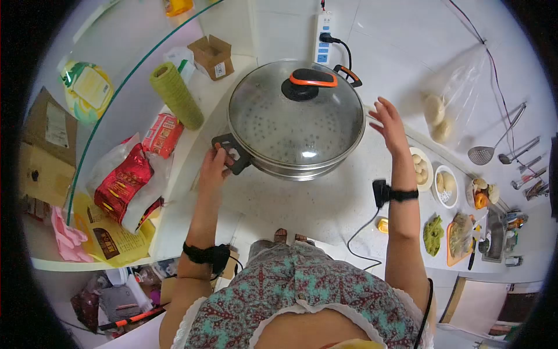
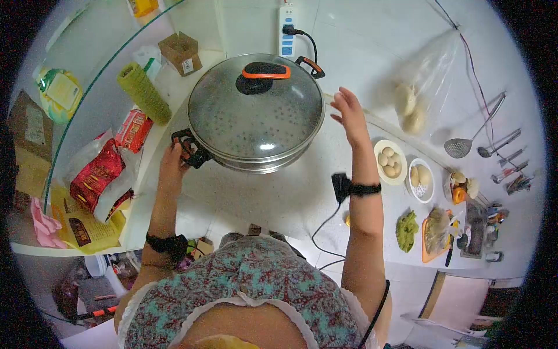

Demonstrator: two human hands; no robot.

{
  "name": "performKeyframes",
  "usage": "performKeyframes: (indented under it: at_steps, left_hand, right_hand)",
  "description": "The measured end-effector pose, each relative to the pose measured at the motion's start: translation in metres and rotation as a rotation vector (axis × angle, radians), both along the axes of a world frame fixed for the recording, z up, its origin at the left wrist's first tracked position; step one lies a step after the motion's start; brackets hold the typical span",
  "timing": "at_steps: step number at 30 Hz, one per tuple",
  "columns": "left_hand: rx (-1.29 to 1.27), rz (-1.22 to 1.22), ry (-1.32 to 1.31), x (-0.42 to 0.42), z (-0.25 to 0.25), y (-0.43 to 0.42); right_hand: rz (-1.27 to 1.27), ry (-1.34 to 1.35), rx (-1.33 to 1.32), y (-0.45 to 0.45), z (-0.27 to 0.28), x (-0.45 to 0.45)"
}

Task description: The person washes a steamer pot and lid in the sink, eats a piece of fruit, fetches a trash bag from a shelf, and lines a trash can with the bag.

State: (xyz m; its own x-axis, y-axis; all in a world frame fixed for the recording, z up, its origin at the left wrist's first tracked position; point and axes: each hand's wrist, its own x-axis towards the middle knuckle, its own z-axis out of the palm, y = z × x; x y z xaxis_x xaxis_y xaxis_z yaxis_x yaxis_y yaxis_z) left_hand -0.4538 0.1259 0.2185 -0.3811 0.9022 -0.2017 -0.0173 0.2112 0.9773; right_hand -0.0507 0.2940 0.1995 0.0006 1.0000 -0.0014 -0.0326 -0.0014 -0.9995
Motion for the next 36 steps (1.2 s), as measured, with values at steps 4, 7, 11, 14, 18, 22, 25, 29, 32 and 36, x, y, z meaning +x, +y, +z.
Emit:
performKeyframes:
  at_steps: [4,7,11,14,18,22,25,29,32,36]
  left_hand:
    - [0.08,0.059,-0.153,0.03,0.002,0.004]
    - [0.118,0.08,-0.105,0.031,-0.002,0.007]
    - [0.211,0.119,-0.13,0.036,-0.001,0.008]
    - [0.173,0.171,-0.096,0.039,0.001,0.007]
    - [0.203,0.107,-0.047,0.02,-0.007,0.019]
    - [0.253,0.169,-0.063,0.026,0.047,0.033]
    - [0.308,0.165,-0.045,0.025,0.091,0.049]
    - [0.379,0.122,-0.035,0.016,0.129,0.064]
    - [0.435,-0.07,-0.125,0.008,0.143,0.072]
    - [0.418,-0.111,-0.147,0.005,0.129,0.073]
  right_hand:
    - [-0.031,-0.033,-0.052,0.056,0.001,-0.015]
    - [0.199,0.178,-0.241,0.089,-0.007,-0.015]
    - [0.221,0.3,-0.324,0.109,-0.021,-0.016]
    - [0.31,0.38,-0.305,0.145,-0.039,-0.009]
    - [0.325,0.333,-0.267,0.136,-0.023,-0.017]
    - [0.308,0.264,-0.097,0.139,0.013,-0.003]
    - [0.332,0.324,-0.07,0.156,0.05,0.017]
    - [0.261,0.321,0.026,0.111,0.122,0.028]
    - [0.272,0.371,0.079,0.085,0.142,0.033]
    - [0.25,0.325,0.043,0.064,0.125,0.037]
